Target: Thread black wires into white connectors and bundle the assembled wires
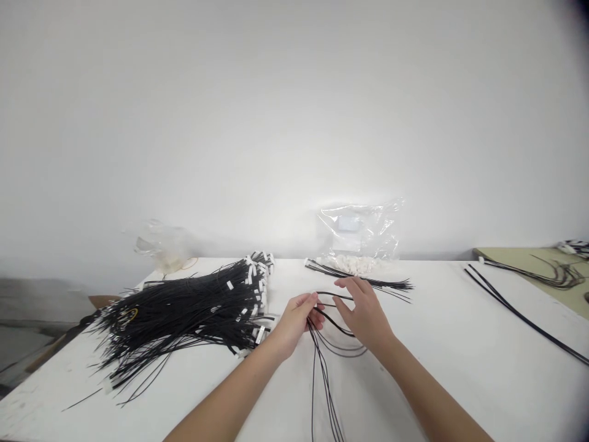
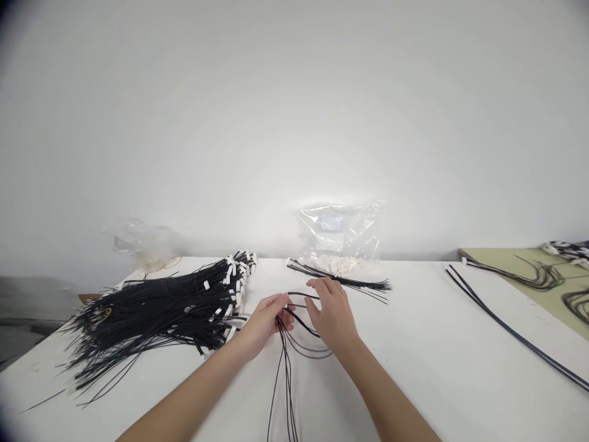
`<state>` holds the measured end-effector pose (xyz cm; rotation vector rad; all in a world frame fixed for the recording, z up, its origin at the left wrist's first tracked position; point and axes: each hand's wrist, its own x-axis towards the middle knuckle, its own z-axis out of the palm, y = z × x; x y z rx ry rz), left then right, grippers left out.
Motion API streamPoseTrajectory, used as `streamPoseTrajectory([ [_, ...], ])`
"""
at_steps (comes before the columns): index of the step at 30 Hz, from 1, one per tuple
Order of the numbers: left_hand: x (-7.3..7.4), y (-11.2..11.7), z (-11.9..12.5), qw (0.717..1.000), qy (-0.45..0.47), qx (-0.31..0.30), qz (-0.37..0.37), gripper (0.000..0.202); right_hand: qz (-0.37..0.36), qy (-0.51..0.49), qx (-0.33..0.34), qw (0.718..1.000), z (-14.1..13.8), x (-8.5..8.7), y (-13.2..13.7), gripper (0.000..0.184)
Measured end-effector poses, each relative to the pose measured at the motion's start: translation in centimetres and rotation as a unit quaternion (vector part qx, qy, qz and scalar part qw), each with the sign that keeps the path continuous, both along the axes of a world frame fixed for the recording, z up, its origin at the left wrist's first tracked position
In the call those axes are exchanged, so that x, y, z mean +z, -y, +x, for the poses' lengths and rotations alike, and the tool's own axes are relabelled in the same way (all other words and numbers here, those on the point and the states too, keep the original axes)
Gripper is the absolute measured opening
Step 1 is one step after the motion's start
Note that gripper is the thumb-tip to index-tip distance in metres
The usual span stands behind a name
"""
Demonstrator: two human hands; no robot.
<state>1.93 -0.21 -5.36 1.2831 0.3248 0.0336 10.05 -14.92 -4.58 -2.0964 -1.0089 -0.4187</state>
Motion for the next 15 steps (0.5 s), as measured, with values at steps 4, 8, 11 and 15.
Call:
streamPoseTrajectory([
  [4, 0.2, -0.6, 0.2, 0.997, 0.006, 0.061, -0.048, 0.038, 0.006, 0.008, -0.009, 1.0, 0.5, 0.2, 0.3, 0.019],
  [8, 0.5, -1.0, 0.4, 0.99, 0.014, 0.087, -0.108, 0.036, -0.014, 0.079, -0.033, 0.996, 0.4, 0.0, 0.1, 0.026],
  [11, 0.5, -1.2, 0.5, 0.983, 0.018, 0.093, -0.155, 0.034, -0.02, 0.116, -0.062, 0.991, 0.0, -0.3, -0.3, 0.036],
  [15, 0.8, -1.3, 0.5, 0.981, 0.018, 0.077, -0.175, 0.031, -0.008, 0.079, -0.091, 0.993, -0.1, -0.3, -0.4, 0.056],
])
